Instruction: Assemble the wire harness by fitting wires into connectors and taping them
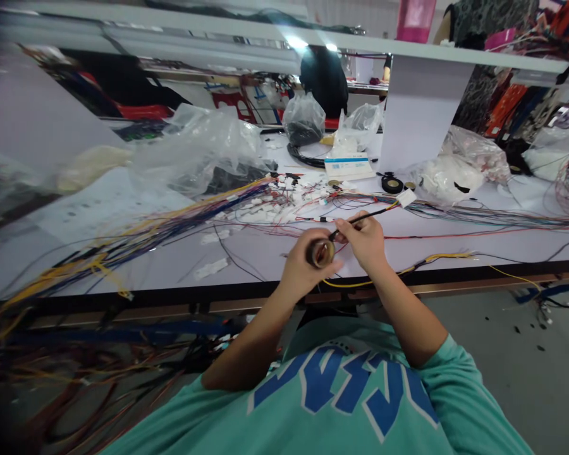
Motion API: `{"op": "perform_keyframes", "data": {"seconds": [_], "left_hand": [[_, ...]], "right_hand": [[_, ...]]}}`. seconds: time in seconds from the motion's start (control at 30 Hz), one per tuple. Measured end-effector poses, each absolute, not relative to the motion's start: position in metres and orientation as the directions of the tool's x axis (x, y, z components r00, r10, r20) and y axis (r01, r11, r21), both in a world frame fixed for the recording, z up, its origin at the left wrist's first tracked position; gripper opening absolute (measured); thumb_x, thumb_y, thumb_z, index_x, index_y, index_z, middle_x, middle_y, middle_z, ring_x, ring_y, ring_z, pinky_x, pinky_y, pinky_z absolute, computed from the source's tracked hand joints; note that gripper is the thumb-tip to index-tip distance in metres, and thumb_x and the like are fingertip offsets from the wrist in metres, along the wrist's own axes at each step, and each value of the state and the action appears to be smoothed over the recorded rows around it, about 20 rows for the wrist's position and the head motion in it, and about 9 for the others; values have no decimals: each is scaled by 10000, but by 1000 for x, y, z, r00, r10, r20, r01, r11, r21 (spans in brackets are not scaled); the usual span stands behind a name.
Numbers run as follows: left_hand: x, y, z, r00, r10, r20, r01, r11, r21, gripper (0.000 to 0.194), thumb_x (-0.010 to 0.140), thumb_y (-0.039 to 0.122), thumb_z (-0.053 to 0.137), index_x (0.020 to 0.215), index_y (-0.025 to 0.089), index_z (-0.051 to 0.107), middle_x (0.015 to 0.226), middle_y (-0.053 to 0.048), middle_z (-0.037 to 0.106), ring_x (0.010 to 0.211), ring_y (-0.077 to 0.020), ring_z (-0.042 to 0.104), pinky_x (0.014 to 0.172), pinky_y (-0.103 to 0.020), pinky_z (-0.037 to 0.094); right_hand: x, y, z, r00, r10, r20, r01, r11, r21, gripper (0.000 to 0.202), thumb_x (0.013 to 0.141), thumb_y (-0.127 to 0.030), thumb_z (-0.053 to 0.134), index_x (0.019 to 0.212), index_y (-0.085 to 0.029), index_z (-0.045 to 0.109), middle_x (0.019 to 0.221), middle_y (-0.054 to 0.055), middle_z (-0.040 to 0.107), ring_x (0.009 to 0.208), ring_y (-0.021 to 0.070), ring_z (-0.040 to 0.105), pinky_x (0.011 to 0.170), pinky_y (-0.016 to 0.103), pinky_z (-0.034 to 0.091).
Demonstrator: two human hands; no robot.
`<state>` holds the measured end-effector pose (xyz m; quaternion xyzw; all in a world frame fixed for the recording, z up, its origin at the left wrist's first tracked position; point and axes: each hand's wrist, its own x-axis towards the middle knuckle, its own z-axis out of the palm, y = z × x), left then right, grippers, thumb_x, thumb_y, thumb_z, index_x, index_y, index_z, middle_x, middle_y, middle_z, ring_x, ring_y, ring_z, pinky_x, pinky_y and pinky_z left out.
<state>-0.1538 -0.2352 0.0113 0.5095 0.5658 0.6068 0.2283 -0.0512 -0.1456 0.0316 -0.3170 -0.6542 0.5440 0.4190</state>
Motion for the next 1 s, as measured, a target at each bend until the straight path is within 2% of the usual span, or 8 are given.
{"op": "perform_keyframes", "data": {"seconds": [0.07, 0.13, 0.27, 0.47, 0.63, 0.73, 0.87, 1.0], "left_hand": [[-155, -240, 10, -264, 875, 406, 525, -223, 821, 573, 477, 554, 782, 844, 198, 524, 920, -54, 564, 787, -188, 557, 615, -293, 459], [-157, -243, 10, -203, 899, 388, 552, -222, 804, 494, 551, 539, 749, 840, 202, 532, 829, -30, 553, 728, -165, 527, 604, -275, 431], [-156, -237, 11, -386, 838, 385, 384, -234, 893, 230, 770, 415, 570, 753, 205, 479, 609, 43, 456, 523, -99, 413, 526, -225, 348], [-154, -224, 20, -465, 650, 601, 687, -163, 708, 136, 745, 269, 573, 636, 198, 535, 650, 3, 580, 659, -142, 529, 645, -261, 389], [-157, -217, 23, -558, 539, 631, 674, -149, 724, 159, 770, 291, 560, 653, 189, 525, 627, 1, 557, 626, -129, 524, 621, -252, 401], [-160, -213, 22, -642, 535, 549, 466, -296, 834, 188, 768, 330, 576, 682, 187, 489, 636, 9, 541, 616, -120, 540, 621, -254, 436], [-177, -212, 25, -703, 660, 265, -85, -448, 890, 371, 659, 439, 699, 823, 199, 467, 744, 25, 548, 583, -98, 566, 553, -239, 476], [-200, -213, 33, -406, 912, 54, -428, -242, 871, 501, 653, 632, 639, 830, 178, 522, 695, -4, 536, 511, -103, 543, 426, -225, 441]], "right_hand": [[-48, -141, 36, -469, 847, 251, 21, 294, -955, 459, 562, -597, 709, 577, -188, 500, 480, -24, 548, 473, 110, 521, 496, 246, 417], [-43, -140, 41, -528, 790, 312, 49, 396, -917, 433, 564, -568, 728, 557, -185, 526, 494, -24, 555, 484, 101, 510, 495, 239, 401], [-37, -145, 51, -605, 691, 395, -15, 486, -874, 396, 634, -556, 696, 580, -190, 558, 539, -12, 580, 514, 109, 529, 514, 248, 423], [-44, -149, 54, -514, 764, 390, -21, 443, -896, 360, 665, -520, 674, 631, -195, 524, 536, -36, 532, 498, 89, 499, 488, 226, 387], [-62, -145, 63, -655, 688, 312, -14, 402, -916, 316, 712, -489, 638, 752, -196, 524, 483, -78, 477, 415, 66, 454, 450, 212, 365], [-77, -138, 69, -700, 644, 309, -6, 428, -904, 282, 708, -431, 662, 729, -189, 517, 518, -68, 512, 457, 73, 500, 487, 214, 401], [-93, -126, 77, -714, 615, 334, 34, 508, -861, 216, 704, -310, 682, 680, -176, 514, 564, -43, 555, 537, 86, 541, 538, 220, 420], [-104, -125, 84, -772, 570, 281, 89, 535, -840, 195, 706, -251, 679, 659, -167, 510, 538, -37, 557, 509, 87, 527, 525, 224, 410]]}}
